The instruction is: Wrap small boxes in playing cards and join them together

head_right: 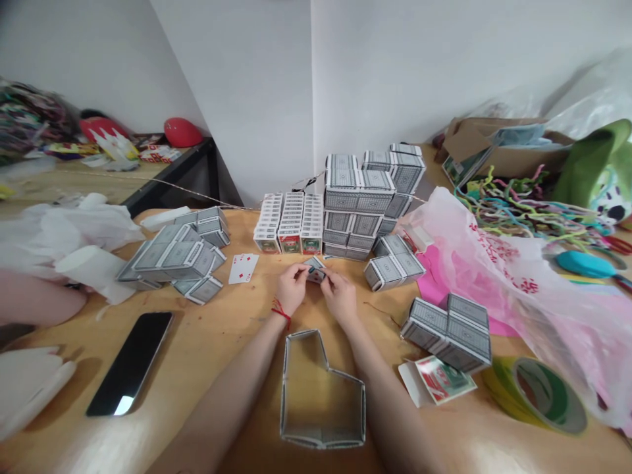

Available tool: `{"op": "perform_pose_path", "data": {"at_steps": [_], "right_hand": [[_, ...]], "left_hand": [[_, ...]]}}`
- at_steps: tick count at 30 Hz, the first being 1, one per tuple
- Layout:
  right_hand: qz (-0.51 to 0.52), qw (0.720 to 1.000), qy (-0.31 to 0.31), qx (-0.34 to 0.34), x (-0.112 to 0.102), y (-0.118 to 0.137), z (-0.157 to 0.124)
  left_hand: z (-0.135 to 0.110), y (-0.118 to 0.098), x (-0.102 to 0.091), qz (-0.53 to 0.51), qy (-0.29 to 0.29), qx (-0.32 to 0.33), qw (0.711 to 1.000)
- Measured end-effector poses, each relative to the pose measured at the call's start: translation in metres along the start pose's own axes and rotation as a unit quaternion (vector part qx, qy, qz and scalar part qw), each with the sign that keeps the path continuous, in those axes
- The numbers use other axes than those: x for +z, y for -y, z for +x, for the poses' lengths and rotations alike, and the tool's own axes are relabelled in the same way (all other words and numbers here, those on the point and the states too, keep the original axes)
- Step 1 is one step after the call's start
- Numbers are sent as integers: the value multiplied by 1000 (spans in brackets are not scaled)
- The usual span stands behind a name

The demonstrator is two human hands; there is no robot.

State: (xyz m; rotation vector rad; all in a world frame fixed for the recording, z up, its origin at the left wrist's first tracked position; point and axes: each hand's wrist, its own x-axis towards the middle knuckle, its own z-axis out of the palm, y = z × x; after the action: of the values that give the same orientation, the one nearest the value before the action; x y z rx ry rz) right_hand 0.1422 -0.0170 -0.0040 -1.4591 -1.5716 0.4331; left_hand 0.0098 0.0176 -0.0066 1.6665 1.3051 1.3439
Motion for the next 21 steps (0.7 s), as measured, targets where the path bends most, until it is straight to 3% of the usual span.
{"op": "perform_pose_path", "data": {"at_steps": [7, 16, 21], "right_hand": [[34, 999, -8, 0, 0, -4, -1], [58, 997, -52, 22, 1, 0, 0], [33, 998, -46, 1, 3, -3, -1]], "left_hand": [[1, 2, -2, 19, 5, 8, 1000], [-1, -4, 1, 43, 26, 94, 994], [-1, -7, 2, 88, 35, 118, 989]]}}
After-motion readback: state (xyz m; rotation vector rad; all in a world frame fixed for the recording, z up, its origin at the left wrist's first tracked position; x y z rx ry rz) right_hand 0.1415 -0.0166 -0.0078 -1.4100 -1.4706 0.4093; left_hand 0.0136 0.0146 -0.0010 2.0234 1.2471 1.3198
